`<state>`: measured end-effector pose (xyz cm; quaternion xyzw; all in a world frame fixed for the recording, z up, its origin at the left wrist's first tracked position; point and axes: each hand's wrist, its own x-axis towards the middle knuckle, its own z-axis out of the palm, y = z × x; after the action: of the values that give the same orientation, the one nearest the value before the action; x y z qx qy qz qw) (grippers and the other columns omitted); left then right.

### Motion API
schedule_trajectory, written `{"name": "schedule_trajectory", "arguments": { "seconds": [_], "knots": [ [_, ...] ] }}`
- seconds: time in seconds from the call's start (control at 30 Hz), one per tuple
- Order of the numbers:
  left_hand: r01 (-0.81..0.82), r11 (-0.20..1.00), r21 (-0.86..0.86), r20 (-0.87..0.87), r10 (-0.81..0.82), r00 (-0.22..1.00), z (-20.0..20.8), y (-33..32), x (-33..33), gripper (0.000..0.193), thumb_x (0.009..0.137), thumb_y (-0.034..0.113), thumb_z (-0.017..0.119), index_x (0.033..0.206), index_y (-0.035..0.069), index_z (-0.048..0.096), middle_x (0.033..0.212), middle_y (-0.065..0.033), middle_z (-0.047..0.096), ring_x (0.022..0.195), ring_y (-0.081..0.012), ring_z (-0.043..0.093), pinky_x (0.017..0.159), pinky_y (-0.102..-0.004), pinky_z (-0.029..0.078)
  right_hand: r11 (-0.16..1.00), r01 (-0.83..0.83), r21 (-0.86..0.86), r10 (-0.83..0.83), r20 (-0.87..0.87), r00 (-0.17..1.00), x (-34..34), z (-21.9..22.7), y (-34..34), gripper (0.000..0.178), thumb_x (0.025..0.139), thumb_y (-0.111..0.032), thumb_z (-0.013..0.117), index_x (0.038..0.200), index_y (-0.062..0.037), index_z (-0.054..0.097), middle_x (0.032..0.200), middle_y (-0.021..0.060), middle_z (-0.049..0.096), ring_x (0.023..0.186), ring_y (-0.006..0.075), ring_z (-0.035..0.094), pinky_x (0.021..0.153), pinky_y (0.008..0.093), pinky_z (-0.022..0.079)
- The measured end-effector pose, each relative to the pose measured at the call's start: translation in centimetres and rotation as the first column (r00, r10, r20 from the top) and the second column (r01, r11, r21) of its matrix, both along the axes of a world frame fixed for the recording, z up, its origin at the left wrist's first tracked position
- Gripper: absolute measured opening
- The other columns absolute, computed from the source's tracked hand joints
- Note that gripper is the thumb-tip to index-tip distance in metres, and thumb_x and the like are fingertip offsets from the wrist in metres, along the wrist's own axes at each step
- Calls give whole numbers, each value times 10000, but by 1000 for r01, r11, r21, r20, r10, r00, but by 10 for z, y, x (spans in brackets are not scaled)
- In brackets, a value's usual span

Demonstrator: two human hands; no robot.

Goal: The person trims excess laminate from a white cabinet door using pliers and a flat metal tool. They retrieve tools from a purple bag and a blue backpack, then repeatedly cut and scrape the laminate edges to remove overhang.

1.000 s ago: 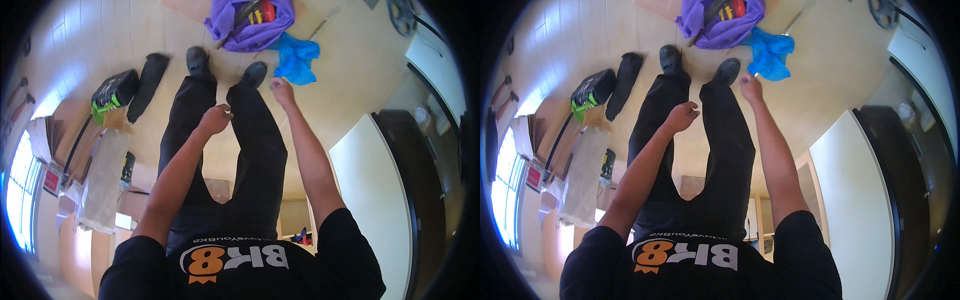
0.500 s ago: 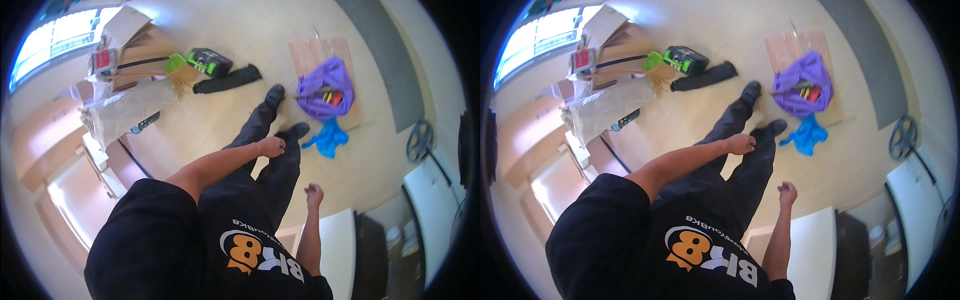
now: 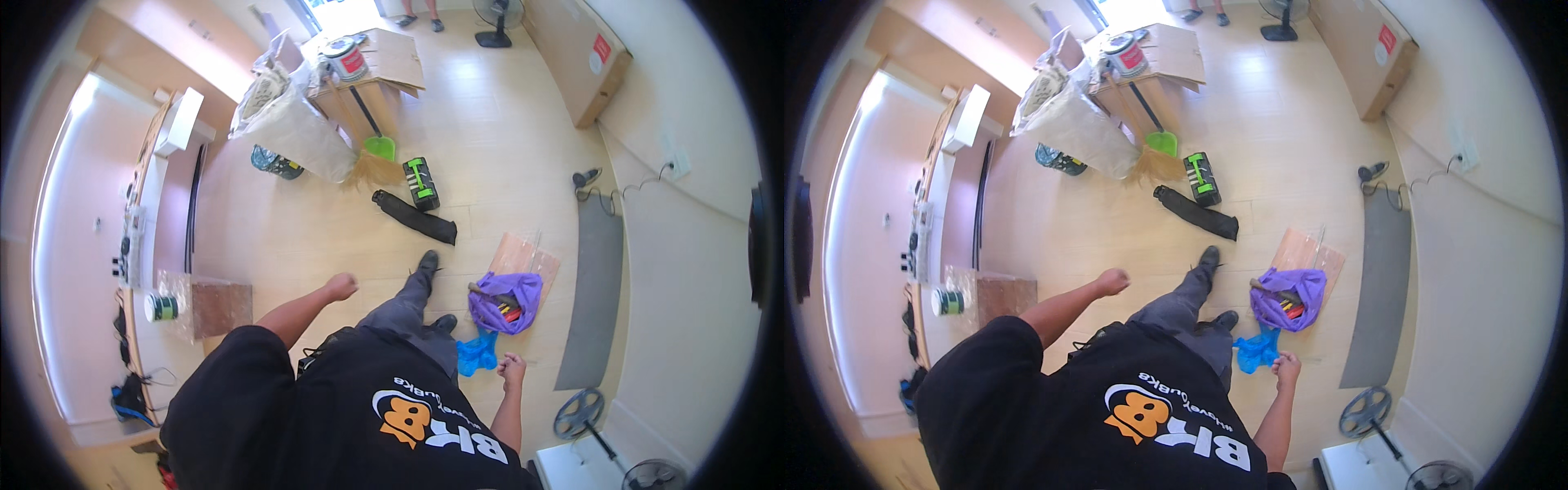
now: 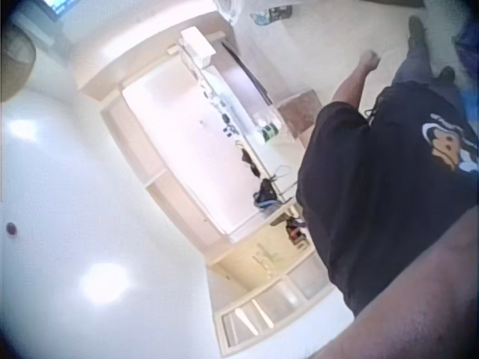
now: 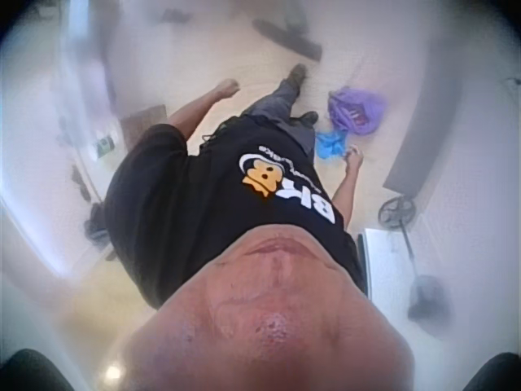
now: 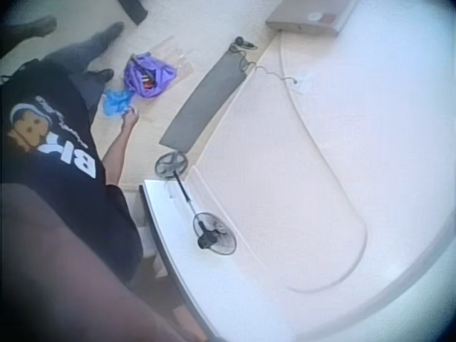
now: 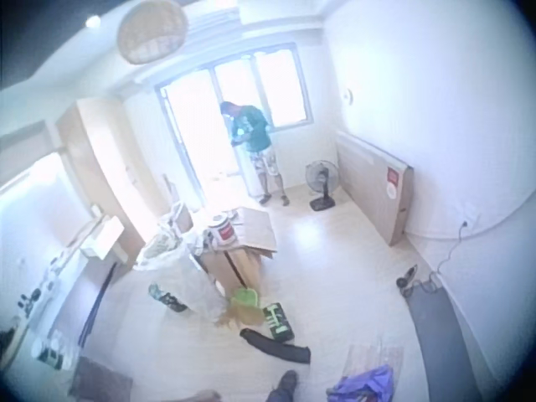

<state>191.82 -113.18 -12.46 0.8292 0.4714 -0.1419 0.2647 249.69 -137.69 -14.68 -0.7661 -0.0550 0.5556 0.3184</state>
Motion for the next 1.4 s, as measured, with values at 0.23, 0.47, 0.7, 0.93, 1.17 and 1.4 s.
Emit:
{"name": "schedule_trajectory", "arguments": {
  "seconds": [0.23,0.47,0.7,0.93,1.17,1.4],
  "knots": [
    [-782,414,-465,-363,717,595,21,-174,-112,308,905,274,622,922,-20,711,770,-131,703,588,-251,673,498,-372,539,937,-326,-121,345,210,915,8,-3,-1,271,795,49,664,1063,9,669,795,88,663,581,169,622,519,318,535],
    [-799,65,-598,-234,939,251,20,-238,-102,337,940,264,641,1167,17,679,929,-117,724,710,-232,713,575,-374,551,723,-687,-73,681,-90,726,-56,3,66,170,773,13,745,941,3,719,775,116,713,602,207,685,550,350,584],
    [-779,6,-627,-197,966,166,13,-205,-182,255,968,225,619,1135,46,690,881,-75,695,686,-191,679,581,-345,546,721,-693,-17,693,34,720,-176,18,201,148,944,-93,621,1050,-17,692,797,123,726,608,182,670,530,317,541],
    [-805,-106,-583,-5,992,-128,24,-157,-293,236,986,221,596,1126,38,647,883,-74,679,663,-173,663,528,-293,510,692,-720,55,714,100,693,-303,29,277,240,929,-109,594,1144,-20,653,918,106,717,678,172,666,560,299,526],
    [-742,-256,-620,124,901,-415,20,-186,-312,195,977,207,593,1061,43,658,823,-59,672,619,-149,644,515,-291,501,234,-961,-145,972,61,227,-372,-10,294,248,886,-200,674,1038,-11,726,852,85,721,699,192,678,591,349,543],
    [-720,-332,-610,-98,933,-347,-23,-316,-282,185,948,204,635,880,32,639,749,-105,643,568,-218,632,489,-357,515,38,-975,-220,999,-19,43,-445,-6,371,309,925,-228,658,1142,-16,713,940,96,736,729,231,713,638,402,580]
  ]
}}
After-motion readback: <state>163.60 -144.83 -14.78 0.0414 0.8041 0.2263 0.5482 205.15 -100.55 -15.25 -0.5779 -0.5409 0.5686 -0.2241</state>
